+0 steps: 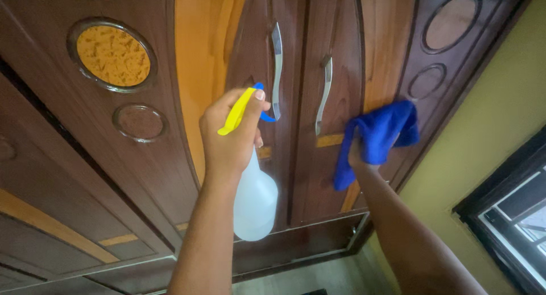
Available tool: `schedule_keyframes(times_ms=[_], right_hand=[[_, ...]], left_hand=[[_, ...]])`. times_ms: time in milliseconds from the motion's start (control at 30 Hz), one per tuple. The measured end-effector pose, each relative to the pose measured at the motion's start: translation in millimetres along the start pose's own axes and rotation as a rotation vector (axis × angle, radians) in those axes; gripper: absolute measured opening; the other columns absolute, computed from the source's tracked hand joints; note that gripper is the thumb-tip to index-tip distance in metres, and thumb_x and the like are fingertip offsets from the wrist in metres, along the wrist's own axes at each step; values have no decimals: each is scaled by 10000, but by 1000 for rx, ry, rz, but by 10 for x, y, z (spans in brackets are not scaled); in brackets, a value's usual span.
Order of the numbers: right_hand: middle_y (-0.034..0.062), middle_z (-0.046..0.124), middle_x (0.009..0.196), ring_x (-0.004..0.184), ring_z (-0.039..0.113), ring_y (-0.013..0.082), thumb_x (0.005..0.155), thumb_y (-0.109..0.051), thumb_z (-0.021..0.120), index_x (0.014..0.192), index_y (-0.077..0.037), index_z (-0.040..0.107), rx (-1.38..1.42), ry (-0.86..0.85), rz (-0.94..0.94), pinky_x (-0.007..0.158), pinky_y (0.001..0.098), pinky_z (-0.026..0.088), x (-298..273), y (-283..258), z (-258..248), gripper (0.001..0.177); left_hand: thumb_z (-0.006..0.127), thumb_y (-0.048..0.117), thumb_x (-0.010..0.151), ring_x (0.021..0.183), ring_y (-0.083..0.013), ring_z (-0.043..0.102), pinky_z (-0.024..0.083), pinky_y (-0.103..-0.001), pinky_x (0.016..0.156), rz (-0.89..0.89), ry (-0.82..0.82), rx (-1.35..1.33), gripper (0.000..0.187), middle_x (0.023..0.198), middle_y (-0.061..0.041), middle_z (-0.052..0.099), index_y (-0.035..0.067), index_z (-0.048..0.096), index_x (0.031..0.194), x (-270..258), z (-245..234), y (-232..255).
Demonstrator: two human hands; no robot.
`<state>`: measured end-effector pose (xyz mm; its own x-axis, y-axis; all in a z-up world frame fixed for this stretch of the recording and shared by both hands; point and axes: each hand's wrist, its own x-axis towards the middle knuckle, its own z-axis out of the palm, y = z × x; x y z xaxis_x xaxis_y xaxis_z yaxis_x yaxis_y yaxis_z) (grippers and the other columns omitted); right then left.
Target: The person cleans the doors of a large wooden cabinet by spraying liquid from a bottle and wiping the surface with a blue cloth.
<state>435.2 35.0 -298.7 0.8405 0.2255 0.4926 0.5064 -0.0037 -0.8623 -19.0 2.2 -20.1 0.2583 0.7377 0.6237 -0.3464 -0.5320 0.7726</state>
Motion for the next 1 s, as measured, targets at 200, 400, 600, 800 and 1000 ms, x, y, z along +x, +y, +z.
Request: schedule_keyframes(times_ms=[200, 400, 600, 800, 1000], right_hand=[[192, 525, 1529, 1413, 483, 331, 1091, -538, 396, 1470, -43, 512, 62, 89, 177, 1208, 393, 314, 389, 245, 176, 635], [200, 523, 1525, 1405, 489, 338, 1088, -586, 365, 1473, -25, 507, 82, 246, 325, 1200, 395, 324, 800, 208, -80, 695], [206, 538, 1503, 1385, 506, 344, 1065, -611, 356, 1457, -13, 518, 150, 351, 457, 1183, 400, 341, 1044, -107, -301, 733], [212, 552, 1481, 1364, 523, 351, 1041, -635, 347, 1440, -1, 529, 219, 382, 665, 1165, 405, 359, 1164, -116, -392, 771], [218, 567, 1458, 1344, 540, 358, 1018, -660, 338, 1423, 11, 540, 290, 368, 866, 1147, 410, 376, 957, 76, -354, 810]], left_hand=[[688, 305, 958, 469, -71, 563, 465, -234, 438, -5, -10, -12, 308, 811, -42, 740, -1, 725, 963, -25, 12, -26], [682, 313, 969, 473, -66, 567, 459, -232, 439, -7, -16, 35, 317, 795, -40, 726, 0, 734, 977, -69, 21, -64], [686, 317, 961, 470, -64, 559, 457, -233, 435, -37, 4, 7, 325, 812, -40, 733, -4, 730, 992, -102, 12, -121], [683, 317, 965, 473, -69, 562, 458, -236, 434, -53, 30, 27, 330, 824, -55, 739, -10, 725, 980, -130, -70, -166], [693, 312, 957, 479, -67, 552, 463, -235, 443, -58, 53, 22, 327, 839, -63, 744, -11, 730, 997, -149, -103, -207]])
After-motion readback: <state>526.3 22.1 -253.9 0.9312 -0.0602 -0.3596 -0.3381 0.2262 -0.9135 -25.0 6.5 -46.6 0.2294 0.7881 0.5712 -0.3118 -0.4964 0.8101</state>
